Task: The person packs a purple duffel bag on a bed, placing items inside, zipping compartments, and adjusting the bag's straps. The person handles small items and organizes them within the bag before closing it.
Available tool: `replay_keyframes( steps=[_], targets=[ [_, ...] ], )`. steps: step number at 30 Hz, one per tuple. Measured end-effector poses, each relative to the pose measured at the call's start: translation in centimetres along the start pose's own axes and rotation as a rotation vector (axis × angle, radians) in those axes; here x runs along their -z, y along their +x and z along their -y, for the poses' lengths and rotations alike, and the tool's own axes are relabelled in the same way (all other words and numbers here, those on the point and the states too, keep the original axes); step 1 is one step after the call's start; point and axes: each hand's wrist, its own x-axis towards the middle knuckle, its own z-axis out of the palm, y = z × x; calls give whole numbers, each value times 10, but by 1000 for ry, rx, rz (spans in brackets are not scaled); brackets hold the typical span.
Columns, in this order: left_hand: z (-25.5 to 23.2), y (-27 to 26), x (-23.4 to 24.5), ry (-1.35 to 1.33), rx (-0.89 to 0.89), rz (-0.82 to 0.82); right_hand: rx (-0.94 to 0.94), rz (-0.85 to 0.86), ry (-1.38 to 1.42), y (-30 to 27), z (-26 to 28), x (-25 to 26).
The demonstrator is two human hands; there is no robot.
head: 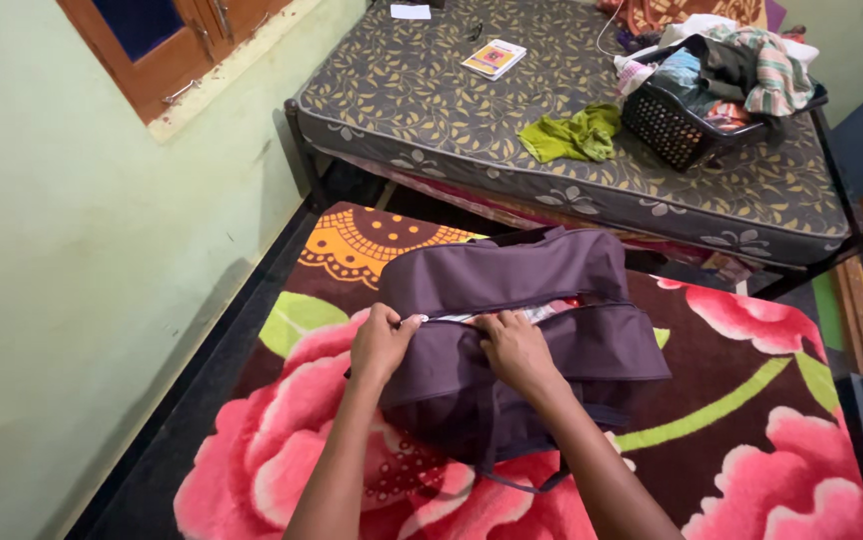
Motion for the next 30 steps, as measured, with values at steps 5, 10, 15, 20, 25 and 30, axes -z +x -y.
replay_keyframes(
  steps=[5, 10, 15, 20, 25, 30],
  targets=[
    [5, 11, -12, -32, -112, -101, -36, 49, -79, -5, -2, -16],
    [20, 26, -11, -86, -141, -83, -30, 39, -81, -7, -2, -17],
    [19, 24, -11, -207, -140, -13, -111, 191, -53, -5, -6, -10],
    [1, 18, -7, -89, -246, 36, -123, 226, -83, -4, -5, -10],
    [-15, 17, -15, 27, -236, 105, -106, 163, -81, -6, -2, -10],
    [18, 48, -1, 79, -241, 10, -168, 223, -85, 0, -3, -3]
  ],
)
